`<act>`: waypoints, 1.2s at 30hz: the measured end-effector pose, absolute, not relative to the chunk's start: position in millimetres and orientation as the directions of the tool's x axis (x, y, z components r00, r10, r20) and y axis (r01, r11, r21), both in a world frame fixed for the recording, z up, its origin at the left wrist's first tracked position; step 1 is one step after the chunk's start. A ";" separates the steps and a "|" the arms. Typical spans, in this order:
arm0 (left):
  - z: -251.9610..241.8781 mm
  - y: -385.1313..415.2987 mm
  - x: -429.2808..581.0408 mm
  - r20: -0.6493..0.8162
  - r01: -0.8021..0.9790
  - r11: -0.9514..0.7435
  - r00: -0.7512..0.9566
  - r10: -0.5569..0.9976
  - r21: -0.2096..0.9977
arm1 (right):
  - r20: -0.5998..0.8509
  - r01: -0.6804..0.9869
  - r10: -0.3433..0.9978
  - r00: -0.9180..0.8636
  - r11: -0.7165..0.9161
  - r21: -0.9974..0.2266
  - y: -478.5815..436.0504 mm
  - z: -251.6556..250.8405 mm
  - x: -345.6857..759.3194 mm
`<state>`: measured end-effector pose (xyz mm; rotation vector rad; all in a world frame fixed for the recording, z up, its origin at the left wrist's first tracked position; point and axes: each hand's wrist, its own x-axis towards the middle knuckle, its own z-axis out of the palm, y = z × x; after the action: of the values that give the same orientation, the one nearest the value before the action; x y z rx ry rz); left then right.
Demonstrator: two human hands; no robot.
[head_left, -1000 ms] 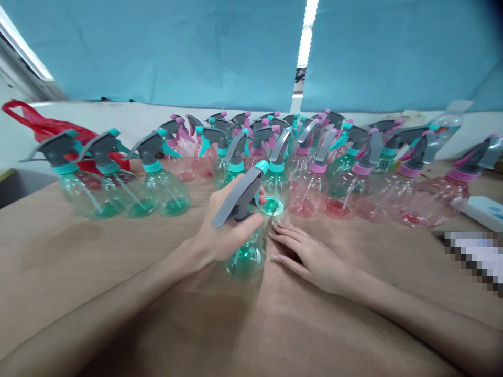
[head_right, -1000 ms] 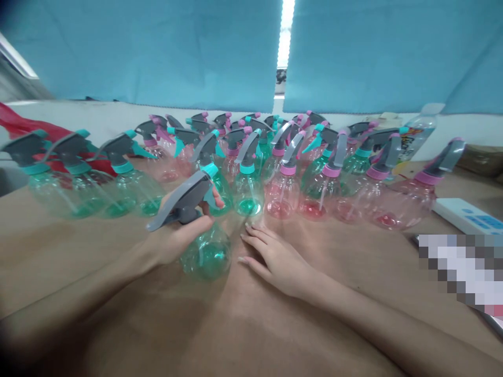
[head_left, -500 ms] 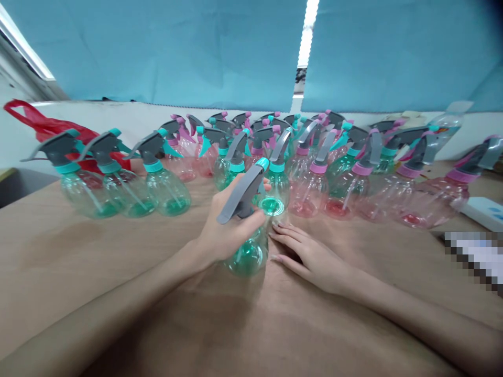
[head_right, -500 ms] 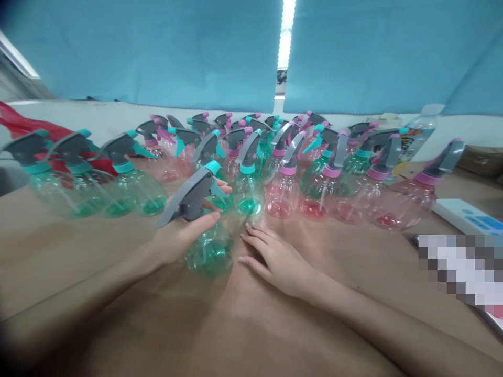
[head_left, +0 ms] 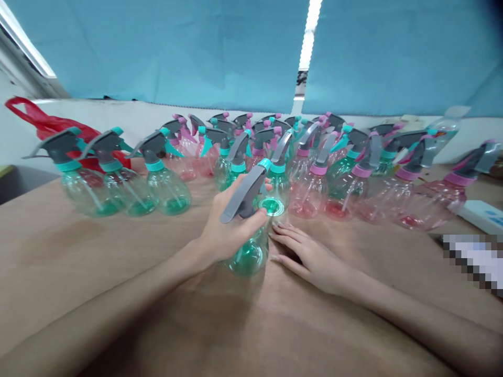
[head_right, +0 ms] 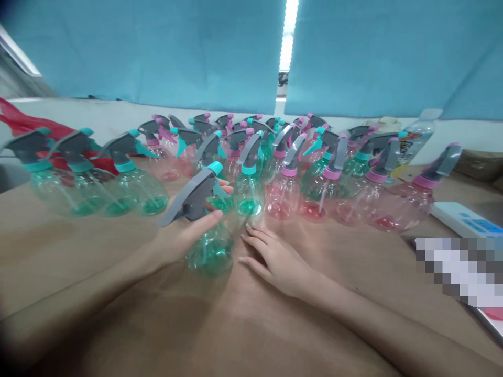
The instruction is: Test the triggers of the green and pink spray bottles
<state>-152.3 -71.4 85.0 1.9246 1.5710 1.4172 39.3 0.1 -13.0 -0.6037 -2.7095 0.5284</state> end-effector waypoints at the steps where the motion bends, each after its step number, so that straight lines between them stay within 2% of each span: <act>1: 85.1 -71.4 -152.0 0.499 0.587 -0.368 -0.072 0.863 0.721 | 0.219 0.342 0.458 -0.862 0.843 -0.416 -0.1 -12.8 39.2; 9: 82.8 -71.1 -152.6 0.501 0.593 -0.357 -0.091 0.860 0.721 | 0.236 0.325 0.451 -0.861 0.844 -0.426 0.3 -11.9 37.6; 13: 81.1 -70.4 -154.2 0.490 0.594 -0.357 -0.073 0.869 0.721 | 0.238 0.328 0.484 -0.842 0.810 -0.487 -3.6 -4.8 35.5; 16: 79.5 -69.1 -154.5 0.499 0.558 -0.387 -0.058 0.864 0.735 | 0.294 0.317 0.525 -0.799 0.782 -0.537 -11.3 6.9 31.0; 19: 77.6 -69.0 -154.2 0.528 0.543 -0.413 -0.067 0.847 0.731 | 0.350 0.252 0.504 -0.790 0.786 -0.564 -21.1 22.8 24.0; 23: 76.6 -74.3 -157.4 0.553 0.541 -0.425 -0.090 0.829 0.726 | 0.332 0.202 0.473 -0.816 0.772 -0.603 -32.5 43.0 11.7; 29: 77.0 -87.9 -183.6 0.532 0.589 -0.346 -0.173 0.829 0.731 | 0.301 0.159 0.464 -0.833 0.722 -0.673 -45.4 55.5 -24.6; 36: 76.4 -103.0 -220.9 0.515 0.574 -0.330 -0.190 0.836 0.749 | 0.415 0.211 0.494 -0.764 0.799 -0.563 -61.0 55.0 -84.2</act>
<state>-220.9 -103.0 76.4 1.8185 1.6472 1.5309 -84.2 -61.0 55.0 -0.5213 -2.4234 0.6698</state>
